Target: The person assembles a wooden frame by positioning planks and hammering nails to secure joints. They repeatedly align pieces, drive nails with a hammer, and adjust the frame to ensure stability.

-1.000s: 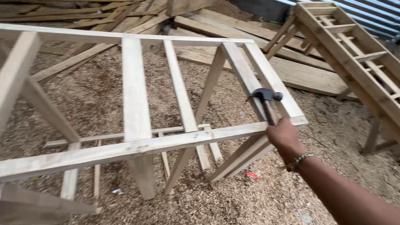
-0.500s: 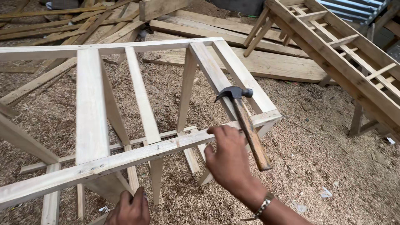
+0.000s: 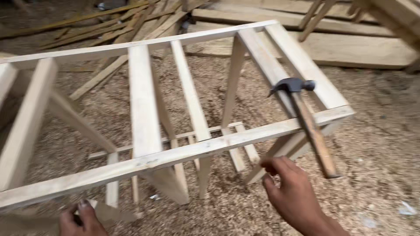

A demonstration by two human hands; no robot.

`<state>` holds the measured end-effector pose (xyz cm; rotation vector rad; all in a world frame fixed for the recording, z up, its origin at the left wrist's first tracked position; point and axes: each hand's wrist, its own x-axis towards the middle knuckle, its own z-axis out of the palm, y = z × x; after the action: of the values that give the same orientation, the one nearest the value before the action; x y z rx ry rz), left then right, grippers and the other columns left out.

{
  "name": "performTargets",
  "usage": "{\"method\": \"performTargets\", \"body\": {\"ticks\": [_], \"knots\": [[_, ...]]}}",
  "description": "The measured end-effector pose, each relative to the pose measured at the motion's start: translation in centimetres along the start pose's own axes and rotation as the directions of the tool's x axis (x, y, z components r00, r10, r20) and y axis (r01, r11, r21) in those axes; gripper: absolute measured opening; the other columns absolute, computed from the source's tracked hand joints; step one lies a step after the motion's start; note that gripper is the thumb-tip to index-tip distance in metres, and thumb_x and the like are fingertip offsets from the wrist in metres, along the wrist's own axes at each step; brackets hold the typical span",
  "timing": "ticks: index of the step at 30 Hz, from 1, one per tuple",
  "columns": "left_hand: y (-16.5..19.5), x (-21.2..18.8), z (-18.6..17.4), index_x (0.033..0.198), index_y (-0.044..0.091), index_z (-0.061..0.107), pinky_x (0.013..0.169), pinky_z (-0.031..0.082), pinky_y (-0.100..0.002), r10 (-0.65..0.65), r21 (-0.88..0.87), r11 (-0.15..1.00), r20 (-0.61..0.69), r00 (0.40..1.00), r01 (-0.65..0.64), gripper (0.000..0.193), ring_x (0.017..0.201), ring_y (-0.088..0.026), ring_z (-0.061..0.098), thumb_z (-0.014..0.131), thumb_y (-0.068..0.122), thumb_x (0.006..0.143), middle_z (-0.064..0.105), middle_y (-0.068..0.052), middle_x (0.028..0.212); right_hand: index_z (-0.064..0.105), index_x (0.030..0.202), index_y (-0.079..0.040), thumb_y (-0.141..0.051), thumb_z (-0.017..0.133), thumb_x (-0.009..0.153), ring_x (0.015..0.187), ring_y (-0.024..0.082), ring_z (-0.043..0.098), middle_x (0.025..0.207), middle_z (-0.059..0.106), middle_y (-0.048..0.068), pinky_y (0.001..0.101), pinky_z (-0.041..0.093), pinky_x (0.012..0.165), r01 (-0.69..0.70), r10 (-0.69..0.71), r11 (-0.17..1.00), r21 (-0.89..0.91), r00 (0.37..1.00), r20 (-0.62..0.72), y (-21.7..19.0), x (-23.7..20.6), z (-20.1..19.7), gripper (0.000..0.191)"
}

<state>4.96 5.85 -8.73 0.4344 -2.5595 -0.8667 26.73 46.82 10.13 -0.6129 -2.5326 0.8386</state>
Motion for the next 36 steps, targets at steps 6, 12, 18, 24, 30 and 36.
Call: {"method": "performTargets", "body": {"ticks": [6, 12, 18, 24, 30, 36], "knots": [[3.5, 2.7, -9.3, 0.121, 0.000, 0.071, 0.063, 0.058, -0.046, 0.008, 0.174, 0.984, 0.194, 0.981, -0.043, 0.039, 0.069, -0.033, 0.073, 0.047, 0.029, 0.113, 0.074, -0.020, 0.079, 0.072, 0.103, -0.008, -0.013, 0.074, 0.080, 0.084, 0.021, 0.075, 0.089, 0.074, 0.008, 0.0391, 0.058, 0.081, -0.009, 0.012, 1.000, -0.026, 0.993, 0.113, -3.9, -0.7, 4.5, 0.024], [5.9, 0.5, -9.3, 0.125, 0.006, 0.070, 0.053, 0.057, -0.032, 0.443, 0.146, 0.892, -0.087, 0.892, -0.428, 0.028, 0.071, -0.024, 0.073, 0.054, 0.028, 0.115, 0.077, -0.015, 0.105, 0.071, 0.106, -0.005, -0.008, 0.067, 0.081, 0.087, 0.023, 0.074, 0.097, 0.073, 0.010, 0.0380, 0.060, 0.076, 0.111, -0.109, 0.994, -0.011, 0.987, 0.117, -8.3, 1.7, 4.2, 0.026], [7.3, 0.0, -9.1, 0.115, 0.006, 0.071, 0.036, 0.050, -0.034, 0.570, 0.225, 0.797, 0.025, 0.821, -0.560, 0.031, 0.051, -0.020, 0.067, 0.062, 0.033, 0.103, 0.076, -0.012, 0.084, 0.070, 0.105, 0.000, -0.007, 0.068, 0.085, 0.091, 0.026, 0.072, 0.101, 0.072, 0.015, 0.0413, 0.057, 0.086, 0.312, -0.298, 0.945, -0.100, 0.945, 0.132, -11.1, 3.6, 5.4, 0.021], [10.5, -1.2, -10.3, 0.116, 0.002, 0.064, 0.031, 0.047, -0.038, 0.468, 0.301, 0.732, 0.429, 0.773, -0.611, 0.058, 0.040, -0.020, 0.064, 0.064, 0.055, 0.095, 0.068, -0.011, 0.058, 0.068, 0.109, -0.001, -0.009, 0.066, 0.088, 0.095, 0.025, 0.068, 0.104, 0.069, 0.013, 0.0401, 0.054, 0.087, 0.243, -0.226, 0.970, -0.028, 0.934, 0.278, -14.8, 1.5, 9.4, 0.022], [13.5, -2.3, -11.4, 0.120, 0.005, 0.064, 0.050, 0.057, -0.047, 0.215, 0.350, 0.770, 0.644, 0.734, -0.533, 0.039, 0.052, -0.024, 0.069, 0.054, 0.038, 0.101, 0.070, -0.015, 0.064, 0.069, 0.106, -0.001, -0.010, 0.067, 0.086, 0.099, 0.031, 0.066, 0.101, 0.068, 0.016, 0.0465, 0.051, 0.090, 0.335, -0.320, 0.942, -0.033, 0.922, 0.216, -16.4, 0.0, 8.9, 0.022], [16.5, -4.5, -12.6, 0.125, 0.006, 0.063, 0.053, 0.058, -0.045, 0.202, 0.278, 0.739, 0.777, 0.596, -0.614, 0.041, 0.055, -0.024, 0.067, 0.059, 0.035, 0.095, 0.070, -0.014, 0.066, 0.067, 0.106, -0.002, -0.010, 0.067, 0.085, 0.093, 0.031, 0.067, 0.104, 0.066, 0.016, 0.0450, 0.053, 0.086, 0.212, -0.201, 0.976, -0.044, 0.962, 0.184, -14.1, 0.4, 5.7, 0.022]]}}
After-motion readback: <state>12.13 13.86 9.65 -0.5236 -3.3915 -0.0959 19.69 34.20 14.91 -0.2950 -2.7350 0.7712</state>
